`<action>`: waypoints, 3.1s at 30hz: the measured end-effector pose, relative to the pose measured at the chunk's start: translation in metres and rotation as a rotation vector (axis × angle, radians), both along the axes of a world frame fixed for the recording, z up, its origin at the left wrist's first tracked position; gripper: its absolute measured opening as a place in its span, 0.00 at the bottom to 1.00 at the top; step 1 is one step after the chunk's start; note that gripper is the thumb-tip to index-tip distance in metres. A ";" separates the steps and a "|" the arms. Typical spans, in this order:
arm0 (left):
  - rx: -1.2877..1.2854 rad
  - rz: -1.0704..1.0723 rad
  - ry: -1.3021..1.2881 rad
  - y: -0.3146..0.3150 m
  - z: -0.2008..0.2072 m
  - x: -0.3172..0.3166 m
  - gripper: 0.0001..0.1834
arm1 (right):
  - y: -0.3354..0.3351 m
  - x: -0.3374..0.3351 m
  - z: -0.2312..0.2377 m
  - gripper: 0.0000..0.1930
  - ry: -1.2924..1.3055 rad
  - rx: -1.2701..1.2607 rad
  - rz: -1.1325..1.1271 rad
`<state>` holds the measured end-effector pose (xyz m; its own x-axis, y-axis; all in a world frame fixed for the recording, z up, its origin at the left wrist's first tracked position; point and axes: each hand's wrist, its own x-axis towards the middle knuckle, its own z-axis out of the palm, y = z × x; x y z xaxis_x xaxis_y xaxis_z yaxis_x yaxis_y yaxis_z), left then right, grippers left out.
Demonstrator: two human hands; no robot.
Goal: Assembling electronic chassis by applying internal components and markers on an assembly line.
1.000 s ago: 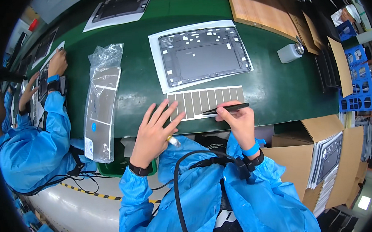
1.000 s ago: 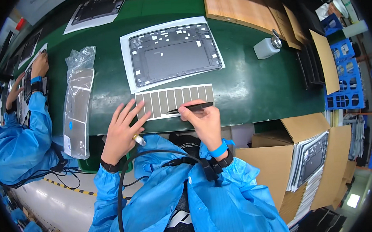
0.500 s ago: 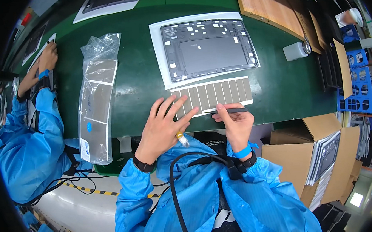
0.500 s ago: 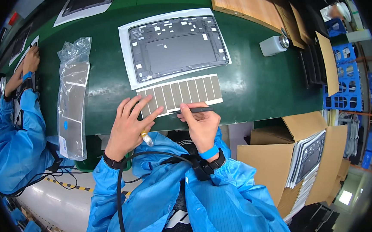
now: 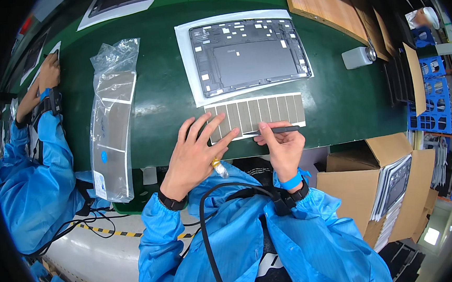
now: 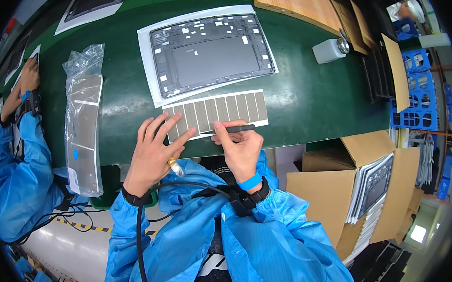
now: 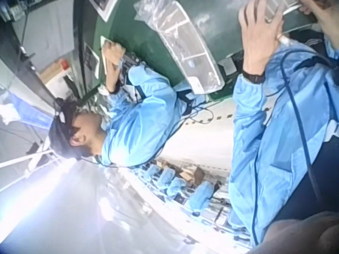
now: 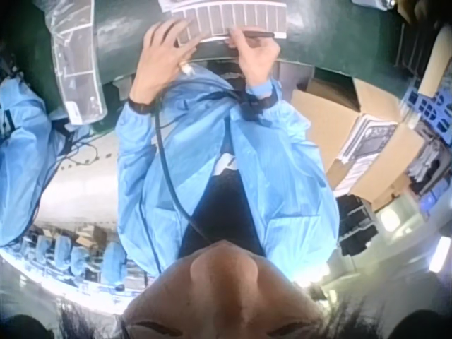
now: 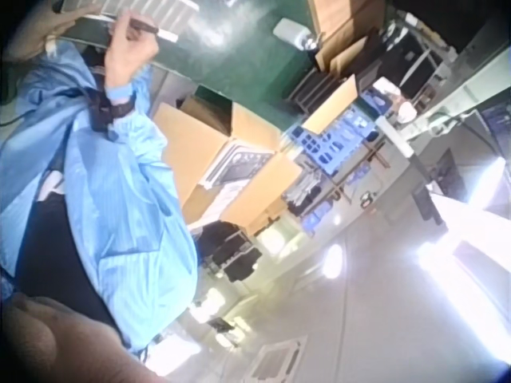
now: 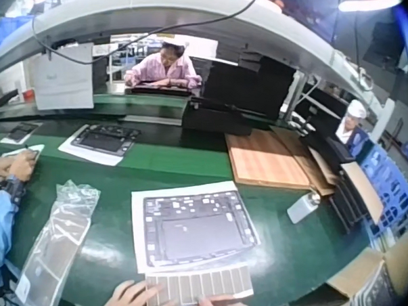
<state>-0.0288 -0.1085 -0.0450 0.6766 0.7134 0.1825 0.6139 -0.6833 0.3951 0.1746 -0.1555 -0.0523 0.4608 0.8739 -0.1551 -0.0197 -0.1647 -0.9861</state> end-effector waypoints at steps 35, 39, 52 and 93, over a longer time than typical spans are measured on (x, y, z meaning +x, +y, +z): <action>0.147 -0.275 -0.076 0.191 0.073 0.110 0.14 | 0.225 0.194 0.020 0.13 -0.187 0.296 0.049; 0.150 -0.316 0.054 0.226 0.050 0.142 0.18 | 0.233 0.189 0.001 0.14 -0.168 0.249 0.044; 0.133 -0.332 0.258 0.238 0.040 0.167 0.32 | 0.241 0.192 0.001 0.12 -0.070 0.220 0.079; 0.044 0.643 -0.061 0.160 0.075 0.064 0.06 | 0.200 0.186 0.035 0.10 -1.248 0.234 0.516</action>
<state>0.0352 0.0514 0.0301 0.1037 0.9638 0.2457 0.8835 -0.2028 0.4224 0.3608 0.0448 -0.0177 -0.1986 0.9353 0.2928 0.9061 0.2891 -0.3090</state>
